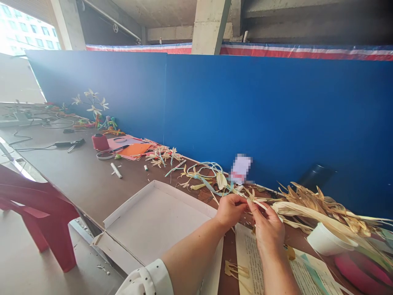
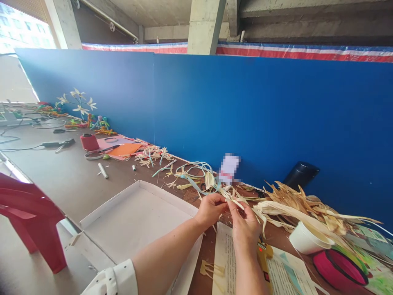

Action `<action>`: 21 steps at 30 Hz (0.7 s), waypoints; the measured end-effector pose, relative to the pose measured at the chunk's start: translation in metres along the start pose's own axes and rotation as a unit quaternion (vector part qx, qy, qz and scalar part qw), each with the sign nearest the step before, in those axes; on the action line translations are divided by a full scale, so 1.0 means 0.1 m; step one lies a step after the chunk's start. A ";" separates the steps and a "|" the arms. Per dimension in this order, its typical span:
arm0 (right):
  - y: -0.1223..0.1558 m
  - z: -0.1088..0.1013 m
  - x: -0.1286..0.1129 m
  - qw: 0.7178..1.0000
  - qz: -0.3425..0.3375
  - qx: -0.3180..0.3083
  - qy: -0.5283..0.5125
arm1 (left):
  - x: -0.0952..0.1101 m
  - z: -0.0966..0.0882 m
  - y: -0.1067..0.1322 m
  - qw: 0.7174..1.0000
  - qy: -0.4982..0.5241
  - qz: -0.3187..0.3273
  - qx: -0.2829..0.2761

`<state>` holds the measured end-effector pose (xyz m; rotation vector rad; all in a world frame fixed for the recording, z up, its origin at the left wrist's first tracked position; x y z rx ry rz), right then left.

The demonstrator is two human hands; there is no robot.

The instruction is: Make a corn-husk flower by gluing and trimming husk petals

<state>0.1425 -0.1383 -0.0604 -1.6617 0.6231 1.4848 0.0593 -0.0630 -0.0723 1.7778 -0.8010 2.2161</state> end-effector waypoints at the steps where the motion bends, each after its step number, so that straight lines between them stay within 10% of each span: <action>1: 0.00 0.00 0.01 1.000 0.000 -0.002 -0.005 | -0.01 0.00 0.00 1.000 0.003 -0.001 0.000; 21: 0.02 0.01 -0.05 1.000 -0.020 -0.022 -0.005 | -0.03 0.04 -0.01 0.998 0.043 -0.038 -0.007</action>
Point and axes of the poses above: each hand's wrist, its own y-axis away from the middle knuckle, its own z-axis out of the palm, x = y × z, the point moved 1 cm from there along -y, towards the middle knuckle, and after that the axes turned 3 degrees about -y, right-handed, at the moved point
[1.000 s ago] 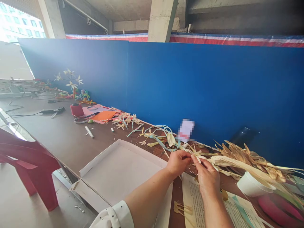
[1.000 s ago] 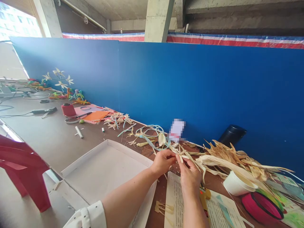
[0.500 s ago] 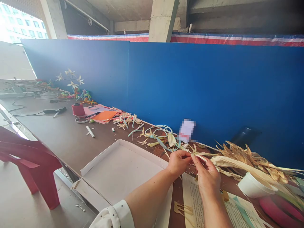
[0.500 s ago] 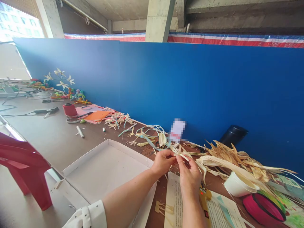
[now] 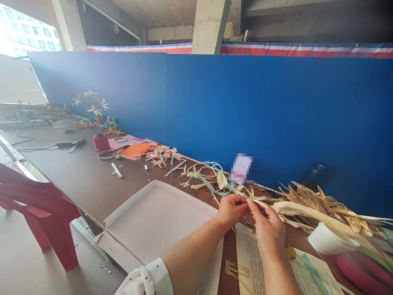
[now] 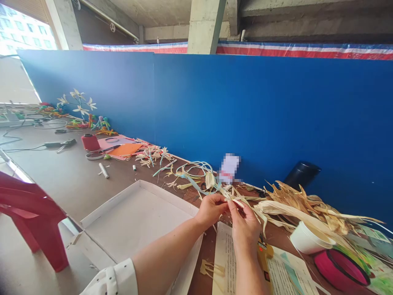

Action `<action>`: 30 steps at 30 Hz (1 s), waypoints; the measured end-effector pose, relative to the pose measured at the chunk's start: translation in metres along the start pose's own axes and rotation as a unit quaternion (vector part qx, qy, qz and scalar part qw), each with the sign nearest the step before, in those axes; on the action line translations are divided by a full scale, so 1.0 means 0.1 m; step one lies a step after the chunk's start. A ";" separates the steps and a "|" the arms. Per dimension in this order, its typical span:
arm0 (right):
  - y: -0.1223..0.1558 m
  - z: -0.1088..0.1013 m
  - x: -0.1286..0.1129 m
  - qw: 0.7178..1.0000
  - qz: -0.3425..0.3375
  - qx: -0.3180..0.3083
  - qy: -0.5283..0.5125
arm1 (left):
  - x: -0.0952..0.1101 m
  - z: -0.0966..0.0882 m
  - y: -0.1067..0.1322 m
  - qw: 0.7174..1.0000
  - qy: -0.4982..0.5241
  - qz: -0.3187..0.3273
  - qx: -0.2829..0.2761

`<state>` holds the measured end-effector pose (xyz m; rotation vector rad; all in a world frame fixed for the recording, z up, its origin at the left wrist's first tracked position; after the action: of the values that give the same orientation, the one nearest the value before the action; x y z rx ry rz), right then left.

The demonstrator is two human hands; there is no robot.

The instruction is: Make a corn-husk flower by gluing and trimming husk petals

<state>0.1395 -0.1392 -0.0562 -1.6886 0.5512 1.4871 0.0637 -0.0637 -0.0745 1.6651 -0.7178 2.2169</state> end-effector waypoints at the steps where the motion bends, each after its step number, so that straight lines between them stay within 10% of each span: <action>1: 0.00 0.00 0.00 1.000 0.000 0.001 0.005 | 0.01 0.00 0.00 1.000 0.010 -0.010 0.000; 30: 0.00 0.04 0.09 0.993 0.080 -0.080 -0.006 | 0.17 -0.15 -0.04 0.971 0.217 -0.097 -0.018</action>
<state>0.1387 -0.1341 -0.0651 -1.7915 0.5852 1.6952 0.0485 -0.0536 -0.0603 1.1163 -0.4548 2.2920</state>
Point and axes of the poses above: each hand's wrist, its own y-axis away from the middle knuckle, its own z-axis out of the palm, x = y × z, the point moved 1 cm from there along -y, towards the middle knuckle, and after that the axes turned 3 degrees about -y, right-handed, at the moved point
